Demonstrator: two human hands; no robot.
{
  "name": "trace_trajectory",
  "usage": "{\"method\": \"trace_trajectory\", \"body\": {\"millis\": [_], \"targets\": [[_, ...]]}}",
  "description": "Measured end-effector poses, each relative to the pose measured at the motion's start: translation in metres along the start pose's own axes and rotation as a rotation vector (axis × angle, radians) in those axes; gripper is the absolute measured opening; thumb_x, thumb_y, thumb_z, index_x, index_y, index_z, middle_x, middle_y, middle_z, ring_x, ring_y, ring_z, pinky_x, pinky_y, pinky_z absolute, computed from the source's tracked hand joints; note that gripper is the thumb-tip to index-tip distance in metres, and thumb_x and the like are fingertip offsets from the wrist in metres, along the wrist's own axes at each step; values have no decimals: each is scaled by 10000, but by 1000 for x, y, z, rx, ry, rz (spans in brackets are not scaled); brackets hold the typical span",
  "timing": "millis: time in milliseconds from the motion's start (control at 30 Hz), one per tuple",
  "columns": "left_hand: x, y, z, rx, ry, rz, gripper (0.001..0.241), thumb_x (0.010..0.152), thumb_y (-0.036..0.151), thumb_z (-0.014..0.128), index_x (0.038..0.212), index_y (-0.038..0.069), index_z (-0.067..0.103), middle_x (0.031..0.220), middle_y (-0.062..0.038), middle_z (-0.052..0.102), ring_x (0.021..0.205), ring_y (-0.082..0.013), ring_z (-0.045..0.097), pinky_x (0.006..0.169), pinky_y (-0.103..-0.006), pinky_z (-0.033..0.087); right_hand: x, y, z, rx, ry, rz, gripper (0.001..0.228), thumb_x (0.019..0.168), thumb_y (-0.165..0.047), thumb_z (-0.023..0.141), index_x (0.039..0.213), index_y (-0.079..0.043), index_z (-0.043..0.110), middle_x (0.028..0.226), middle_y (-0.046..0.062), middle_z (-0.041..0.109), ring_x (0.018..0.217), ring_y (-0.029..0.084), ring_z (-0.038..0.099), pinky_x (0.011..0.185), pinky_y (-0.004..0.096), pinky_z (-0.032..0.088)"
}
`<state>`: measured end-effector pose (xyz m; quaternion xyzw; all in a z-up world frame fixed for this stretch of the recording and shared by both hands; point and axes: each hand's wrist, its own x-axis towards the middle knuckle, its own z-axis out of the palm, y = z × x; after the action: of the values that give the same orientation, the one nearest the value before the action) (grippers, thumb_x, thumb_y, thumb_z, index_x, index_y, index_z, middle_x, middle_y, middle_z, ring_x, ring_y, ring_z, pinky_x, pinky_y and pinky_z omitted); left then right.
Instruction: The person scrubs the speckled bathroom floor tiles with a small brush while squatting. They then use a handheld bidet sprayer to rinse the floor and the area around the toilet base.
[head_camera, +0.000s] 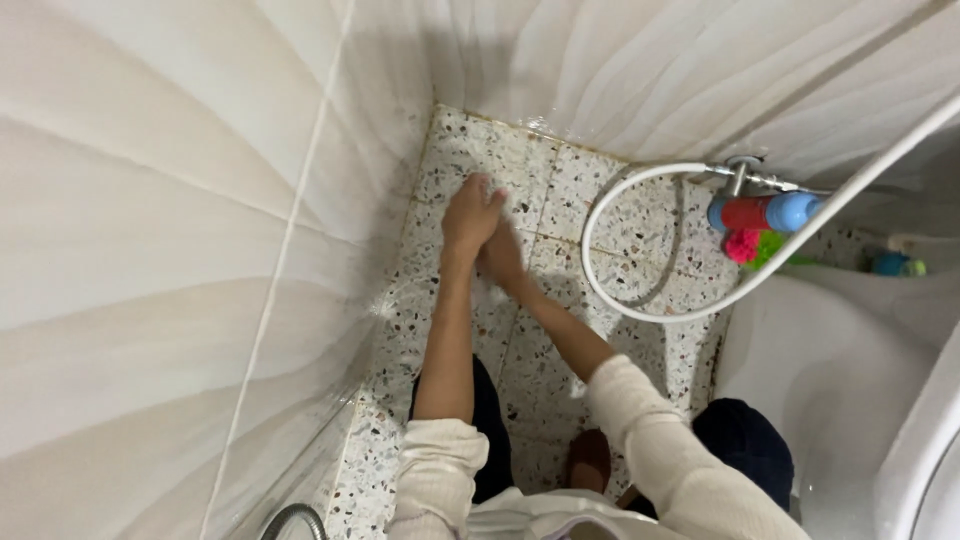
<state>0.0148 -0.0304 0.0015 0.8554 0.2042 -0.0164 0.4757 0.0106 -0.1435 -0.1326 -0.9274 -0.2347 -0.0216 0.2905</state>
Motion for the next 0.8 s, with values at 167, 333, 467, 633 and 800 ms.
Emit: {"method": "trace_trajectory", "body": {"millis": [167, 333, 467, 633, 800], "targets": [[-3, 0, 7, -22, -1, -7, 511, 937, 416, 658, 1312, 75, 596, 1229, -152, 695, 1129, -348, 669, 913, -474, 516, 14, 12, 3, 265, -209, -469, 621, 1012, -277, 653, 1535, -11, 447, 1580, 227, 453, 1442, 450, 439, 1154, 574, 366], [-10, 17, -14, -17, -40, -21, 520, 940, 418, 654, 1344, 97, 598, 1233, -152, 692, 1123, -354, 666, 915, -465, 525, 61, 63, 67, -199, -144, 207, 553, 1006, -336, 646, 1473, -109, 455, 1430, 224, 495, 1315, 396, 469, 1052, 529, 409], [5, -5, 3, -26, 17, 56, 514, 935, 399, 682, 1311, 58, 598, 1268, -164, 667, 1129, -359, 658, 922, -468, 509, 17, 38, 80, 321, 63, -229, 651, 1063, -233, 599, 1600, -25, 296, 1591, 298, 376, 1483, 454, 325, 1168, 576, 281], [-9, -3, -8, -59, -10, -15, 526, 918, 403, 677, 1333, 87, 607, 1203, -148, 717, 1127, -346, 679, 947, -449, 531, 73, 54, 17, -155, -189, 72, 639, 872, -246, 695, 1438, -74, 452, 1329, 219, 519, 1209, 388, 518, 1013, 503, 437], [-4, -2, -7, -33, -1, 38, 526, 932, 408, 671, 1349, 94, 605, 1245, -154, 705, 1149, -347, 670, 957, -452, 520, 21, 41, 26, -163, -30, -153, 626, 839, -221, 706, 1399, -12, 521, 1249, 286, 596, 1122, 442, 563, 952, 531, 461]]}}
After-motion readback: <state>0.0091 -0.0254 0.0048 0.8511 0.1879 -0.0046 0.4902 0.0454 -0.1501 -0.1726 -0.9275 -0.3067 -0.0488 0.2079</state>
